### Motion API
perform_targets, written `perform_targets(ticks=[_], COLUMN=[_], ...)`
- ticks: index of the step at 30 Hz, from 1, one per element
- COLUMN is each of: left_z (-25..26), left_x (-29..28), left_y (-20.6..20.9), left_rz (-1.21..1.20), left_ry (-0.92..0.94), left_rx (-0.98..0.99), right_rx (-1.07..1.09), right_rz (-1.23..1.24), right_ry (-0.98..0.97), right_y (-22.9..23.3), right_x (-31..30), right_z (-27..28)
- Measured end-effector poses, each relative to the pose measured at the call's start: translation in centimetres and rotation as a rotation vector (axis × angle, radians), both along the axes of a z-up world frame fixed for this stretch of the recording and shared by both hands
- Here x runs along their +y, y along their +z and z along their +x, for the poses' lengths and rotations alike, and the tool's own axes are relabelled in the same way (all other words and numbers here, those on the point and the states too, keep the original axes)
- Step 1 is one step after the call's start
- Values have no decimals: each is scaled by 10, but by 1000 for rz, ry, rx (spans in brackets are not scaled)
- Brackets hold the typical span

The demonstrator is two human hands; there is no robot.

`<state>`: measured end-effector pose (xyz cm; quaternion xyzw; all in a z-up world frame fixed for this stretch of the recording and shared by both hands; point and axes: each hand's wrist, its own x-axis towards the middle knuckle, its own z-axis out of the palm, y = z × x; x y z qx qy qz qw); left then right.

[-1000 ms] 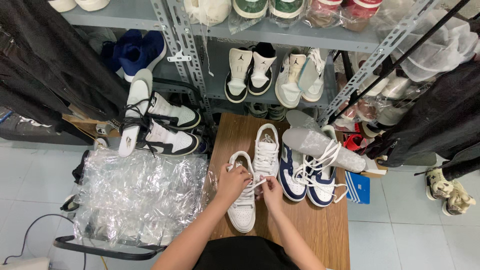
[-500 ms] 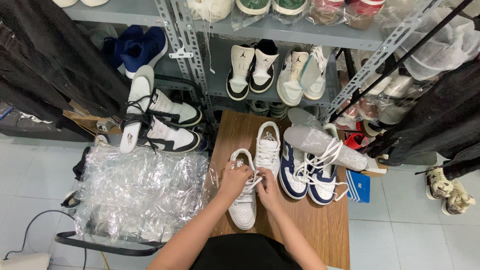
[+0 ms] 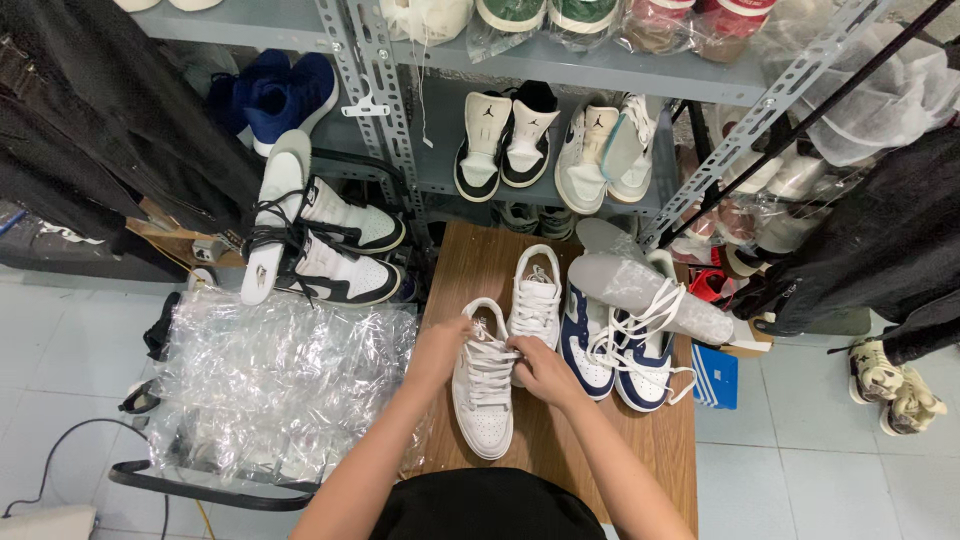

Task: The person laces several pairs of shoes, including a white low-top pair and a black and white high-top pair, while standing at a workbench.

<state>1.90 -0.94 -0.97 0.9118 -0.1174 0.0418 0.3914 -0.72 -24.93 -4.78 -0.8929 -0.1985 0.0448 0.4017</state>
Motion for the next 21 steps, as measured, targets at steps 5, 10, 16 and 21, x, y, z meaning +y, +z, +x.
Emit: perform_targets(ticks=[5,10,16,21], left_z=[-14,-31,-13,-8], left_x=[27,6,15,23], left_y=[32,31,-15,-74], left_rz=[59,-76,6,165], left_ry=[158,-30,-106,-59], left_rx=[301,-148,259,131], right_rx=[80,-108,43,114], right_rz=[36,53,220,388], right_ry=[-4,9,-181,-300], right_y=[12,12,-23,-40], right_x=[5,12,13,21], right_z=[3,3,13,37])
